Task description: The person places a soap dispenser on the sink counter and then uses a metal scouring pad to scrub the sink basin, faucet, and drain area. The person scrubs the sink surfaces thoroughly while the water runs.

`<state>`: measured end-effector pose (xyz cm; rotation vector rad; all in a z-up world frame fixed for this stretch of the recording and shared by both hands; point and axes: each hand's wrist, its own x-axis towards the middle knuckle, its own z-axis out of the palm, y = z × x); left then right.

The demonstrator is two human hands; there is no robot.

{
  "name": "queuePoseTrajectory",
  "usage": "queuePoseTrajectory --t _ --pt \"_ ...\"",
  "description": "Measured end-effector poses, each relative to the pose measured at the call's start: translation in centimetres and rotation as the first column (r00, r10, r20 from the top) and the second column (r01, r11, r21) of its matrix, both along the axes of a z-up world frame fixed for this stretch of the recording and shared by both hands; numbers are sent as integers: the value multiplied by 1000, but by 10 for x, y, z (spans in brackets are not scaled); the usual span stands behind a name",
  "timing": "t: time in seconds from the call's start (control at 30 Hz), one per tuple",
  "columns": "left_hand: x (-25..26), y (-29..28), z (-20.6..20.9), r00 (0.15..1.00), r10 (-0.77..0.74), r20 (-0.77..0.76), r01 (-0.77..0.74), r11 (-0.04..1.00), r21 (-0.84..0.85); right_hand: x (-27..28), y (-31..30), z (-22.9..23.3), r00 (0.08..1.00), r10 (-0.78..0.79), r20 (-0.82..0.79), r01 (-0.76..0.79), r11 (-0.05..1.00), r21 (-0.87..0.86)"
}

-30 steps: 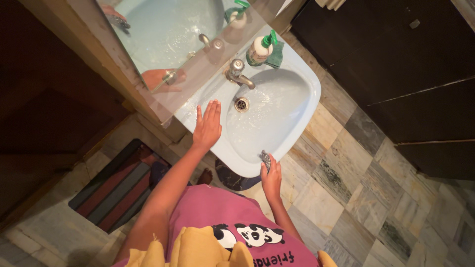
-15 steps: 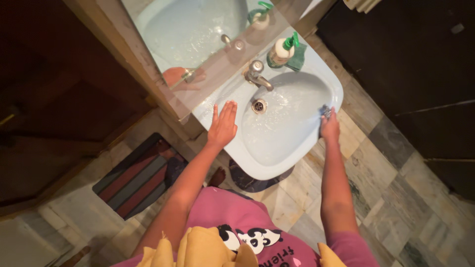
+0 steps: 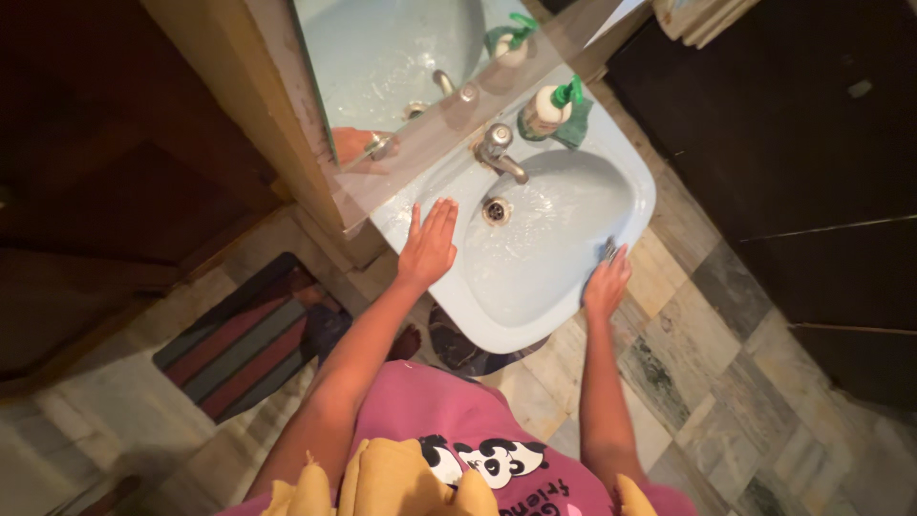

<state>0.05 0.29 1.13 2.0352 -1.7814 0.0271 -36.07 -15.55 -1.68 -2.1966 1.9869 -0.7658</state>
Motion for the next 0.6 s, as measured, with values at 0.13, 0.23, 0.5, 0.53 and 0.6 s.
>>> queuePoseTrajectory --t 0.13,0.23,0.5,0.53,0.6 --pt "0 0 -1 1000 -2 20 2 1000 -21 13 70 -11 996 -64 -66 51 982 -180" --pt "-1 -2 -1 999 -4 37 4 1000 -23 19 93 -2 994 -102 -24 99 989 -108" --pt "-1 1 3 1000 10 9 -10 999 -48 16 68 22 997 -35 -65 29 995 -98" --pt "0 1 3 1000 12 1 -12 999 -52 16 60 22 996 -11 -86 1 994 -111" --pt "-1 2 4 1000 17 -12 -17 998 -59 15 44 24 995 -14 -103 2 993 -115"
